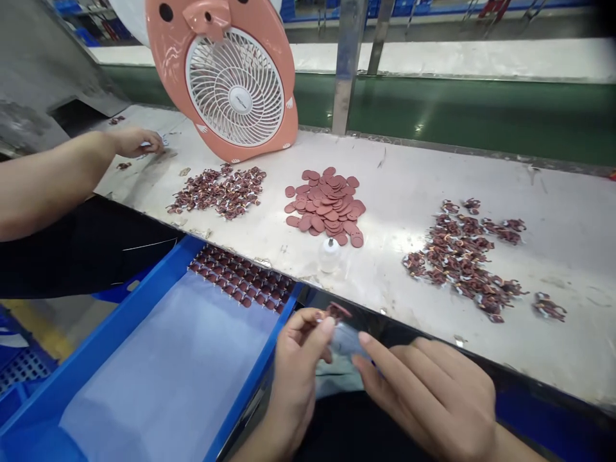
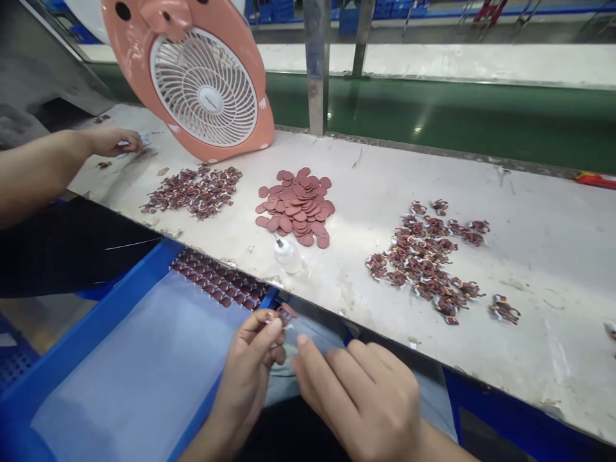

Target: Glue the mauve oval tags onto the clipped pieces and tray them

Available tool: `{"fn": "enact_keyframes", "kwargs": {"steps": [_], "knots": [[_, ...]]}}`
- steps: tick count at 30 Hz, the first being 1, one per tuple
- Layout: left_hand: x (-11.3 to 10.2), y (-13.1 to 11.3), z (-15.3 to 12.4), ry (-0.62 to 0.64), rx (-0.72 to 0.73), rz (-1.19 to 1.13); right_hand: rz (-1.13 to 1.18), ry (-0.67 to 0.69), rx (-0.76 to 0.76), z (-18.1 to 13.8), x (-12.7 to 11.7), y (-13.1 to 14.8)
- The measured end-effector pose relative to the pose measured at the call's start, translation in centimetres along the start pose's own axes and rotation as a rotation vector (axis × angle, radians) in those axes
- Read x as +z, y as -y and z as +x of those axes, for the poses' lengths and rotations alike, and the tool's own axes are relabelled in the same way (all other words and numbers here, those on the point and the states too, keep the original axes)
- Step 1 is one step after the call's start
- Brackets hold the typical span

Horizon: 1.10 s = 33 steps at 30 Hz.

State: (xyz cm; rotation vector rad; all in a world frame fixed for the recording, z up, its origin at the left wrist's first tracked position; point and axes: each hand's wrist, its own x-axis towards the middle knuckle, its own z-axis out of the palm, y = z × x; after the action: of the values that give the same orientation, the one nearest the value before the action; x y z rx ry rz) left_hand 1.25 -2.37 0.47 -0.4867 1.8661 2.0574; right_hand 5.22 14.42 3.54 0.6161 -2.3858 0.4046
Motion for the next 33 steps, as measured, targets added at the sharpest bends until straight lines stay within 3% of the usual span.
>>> {"fn": "enact_keyframes", "kwargs": {"steps": [2,6,8,11,19,33], "knots": [[-3.1,0.6,1.4,-0.184,0.079,0.197,0.065,0.011,-0.018,-0.4,-0.4,-0.1],[-10.4,2.7,5.2,-0.391,0.105,0.427,0.104,0.039,0.044,-2.3,-0.3,-0.9],[-13.2,3.9,7.2,-0.430,0.092,0.585,0.112,0.058,0.073,-3.2,0.1,-1.3],[-15.7,5.4,9.5,-0.409,0.022,0.817,0.125,0.064,0.093,-3.6,0.6,-1.4],[-17.0,7.4,11.9,-0.310,-0.105,1.140,0.143,0.053,0.128,-3.4,0.7,-1.2],[-16.9,7.6,12.5,-0.343,-0.107,1.251,0.148,0.062,0.158,-3.6,0.7,-1.5]]}}
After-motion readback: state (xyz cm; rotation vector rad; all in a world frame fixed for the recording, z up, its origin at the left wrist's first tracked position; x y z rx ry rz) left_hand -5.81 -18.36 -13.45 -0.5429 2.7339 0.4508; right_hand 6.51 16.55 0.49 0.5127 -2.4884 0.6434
